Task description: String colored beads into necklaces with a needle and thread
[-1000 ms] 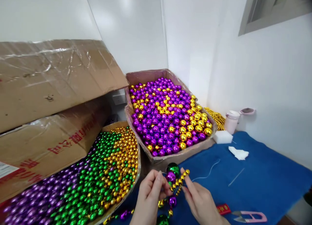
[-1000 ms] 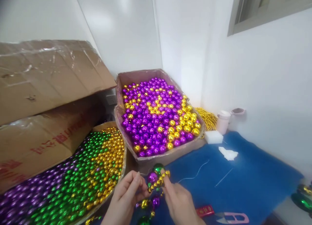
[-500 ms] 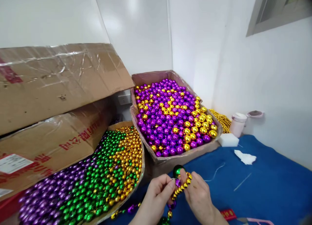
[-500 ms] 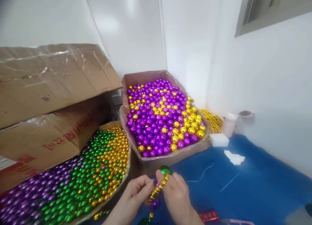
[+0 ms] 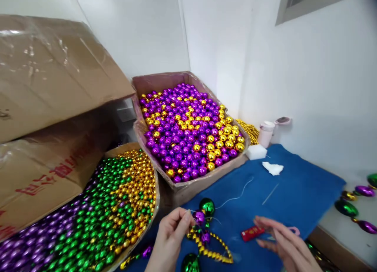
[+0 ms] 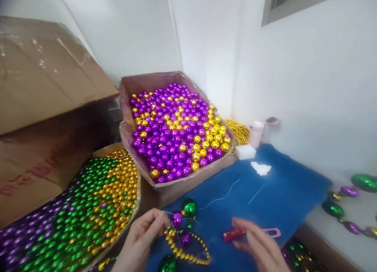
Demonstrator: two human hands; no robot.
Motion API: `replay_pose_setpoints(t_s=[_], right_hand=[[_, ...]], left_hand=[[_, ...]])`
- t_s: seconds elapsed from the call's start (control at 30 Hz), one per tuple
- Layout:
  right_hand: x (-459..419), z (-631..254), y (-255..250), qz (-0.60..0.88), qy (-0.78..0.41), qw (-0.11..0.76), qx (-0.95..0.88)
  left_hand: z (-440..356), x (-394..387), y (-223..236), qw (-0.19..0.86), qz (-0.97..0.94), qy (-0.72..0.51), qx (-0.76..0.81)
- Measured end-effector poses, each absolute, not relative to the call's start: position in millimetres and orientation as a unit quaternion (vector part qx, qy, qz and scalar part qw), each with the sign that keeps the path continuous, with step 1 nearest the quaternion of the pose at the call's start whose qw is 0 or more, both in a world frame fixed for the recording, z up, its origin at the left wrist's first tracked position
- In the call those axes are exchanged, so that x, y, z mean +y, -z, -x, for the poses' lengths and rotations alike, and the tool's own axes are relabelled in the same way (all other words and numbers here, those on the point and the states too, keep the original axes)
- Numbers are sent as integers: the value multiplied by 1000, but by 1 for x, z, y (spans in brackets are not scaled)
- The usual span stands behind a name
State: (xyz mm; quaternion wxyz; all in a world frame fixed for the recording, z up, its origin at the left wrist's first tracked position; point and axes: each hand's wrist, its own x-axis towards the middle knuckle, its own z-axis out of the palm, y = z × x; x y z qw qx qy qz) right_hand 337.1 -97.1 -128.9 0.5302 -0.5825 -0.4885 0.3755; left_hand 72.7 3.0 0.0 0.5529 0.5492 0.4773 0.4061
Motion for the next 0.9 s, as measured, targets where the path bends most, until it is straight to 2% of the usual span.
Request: replay_pose_setpoints(t_s=[0.07, 0.13, 0.2, 0.37, 0.6, 0.77, 0.9], right_hand=[[-88, -367, 139, 645, -286, 409, -579], [-79, -387, 153, 641, -92, 261, -716], [-71, -397, 166, 611, 11, 192, -768], [-63, -392, 178, 572, 59, 158, -803], [-52, -375, 152, 563, 75, 98, -817], [-58, -410, 135, 585, 60, 72, -806], [-80, -439, 152, 585, 66, 72, -805]], left_hand=[[-73, 4, 0, 553, -553, -403, 476], [-74, 4, -1, 556, -556, -396, 474], [-76, 4, -2, 558, -554, -397, 473], [-80, 3, -1, 557, -542, -410, 477], [-76, 6, 1, 550, -557, -401, 475], [-74, 9, 3, 552, -546, -397, 489], [-76, 9, 2, 558, -547, -401, 479]])
